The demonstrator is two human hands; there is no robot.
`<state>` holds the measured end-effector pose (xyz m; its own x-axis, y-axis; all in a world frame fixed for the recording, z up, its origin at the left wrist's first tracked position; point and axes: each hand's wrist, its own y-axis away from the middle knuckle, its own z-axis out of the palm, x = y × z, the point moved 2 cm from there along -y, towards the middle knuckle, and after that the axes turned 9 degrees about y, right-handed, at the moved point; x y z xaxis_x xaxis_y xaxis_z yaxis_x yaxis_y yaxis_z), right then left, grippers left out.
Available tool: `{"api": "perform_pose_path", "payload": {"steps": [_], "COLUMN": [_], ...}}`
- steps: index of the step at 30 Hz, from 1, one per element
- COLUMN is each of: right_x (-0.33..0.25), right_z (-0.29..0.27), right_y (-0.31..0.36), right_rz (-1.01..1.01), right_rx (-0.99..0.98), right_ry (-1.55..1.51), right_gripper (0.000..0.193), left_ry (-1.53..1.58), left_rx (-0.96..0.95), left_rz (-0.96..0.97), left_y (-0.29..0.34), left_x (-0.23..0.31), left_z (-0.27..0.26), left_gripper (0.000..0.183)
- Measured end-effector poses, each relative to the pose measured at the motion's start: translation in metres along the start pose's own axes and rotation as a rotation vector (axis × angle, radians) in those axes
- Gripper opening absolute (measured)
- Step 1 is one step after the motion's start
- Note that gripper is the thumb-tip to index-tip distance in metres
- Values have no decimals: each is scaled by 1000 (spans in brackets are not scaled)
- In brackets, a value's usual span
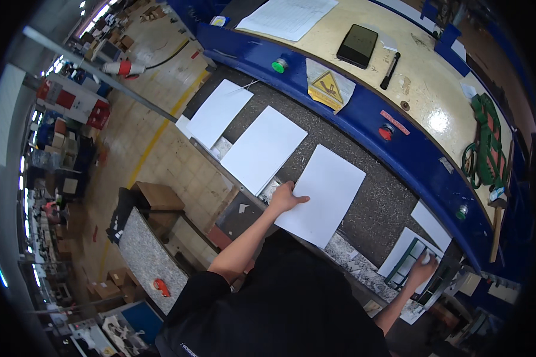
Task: Die-cut material using a hydraulic clicker press to manufacture shoe components.
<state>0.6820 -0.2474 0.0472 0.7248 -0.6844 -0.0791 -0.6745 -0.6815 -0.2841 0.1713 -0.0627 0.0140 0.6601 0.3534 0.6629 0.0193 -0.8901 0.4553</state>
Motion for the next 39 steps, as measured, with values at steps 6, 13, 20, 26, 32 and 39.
{"api": "perform_pose_path", "payload": {"steps": [6,13,20,26,32,39], "right_x": [-211,-347,-466,-521,-645,-719], "right_z": [-22,1,54,15,12,63], "right_y": [67,177,232,224,252,296], "right_rz": [-456,-403,353,320,67,-283], "right_rx": [-451,-1109,-1620,-1399,-1393,-1688], "right_ry": [-673,-933,-1068,-848,-908,-679], "right_gripper": [8,20,39,41,40,43], "left_ry": [151,-177,-42,101,67,-154], "left_rx": [181,193,229,-134,15,106], "left_rz": [253,381,180,31,337,176], "left_y": [-25,-113,-104,-133,-193,-246], "left_x": [-6,-88,-101,-100,-148,-239], "left_z": [-62,-201,-203,-250,-362,-412], "left_gripper": [52,58,77,72,75,77]}}
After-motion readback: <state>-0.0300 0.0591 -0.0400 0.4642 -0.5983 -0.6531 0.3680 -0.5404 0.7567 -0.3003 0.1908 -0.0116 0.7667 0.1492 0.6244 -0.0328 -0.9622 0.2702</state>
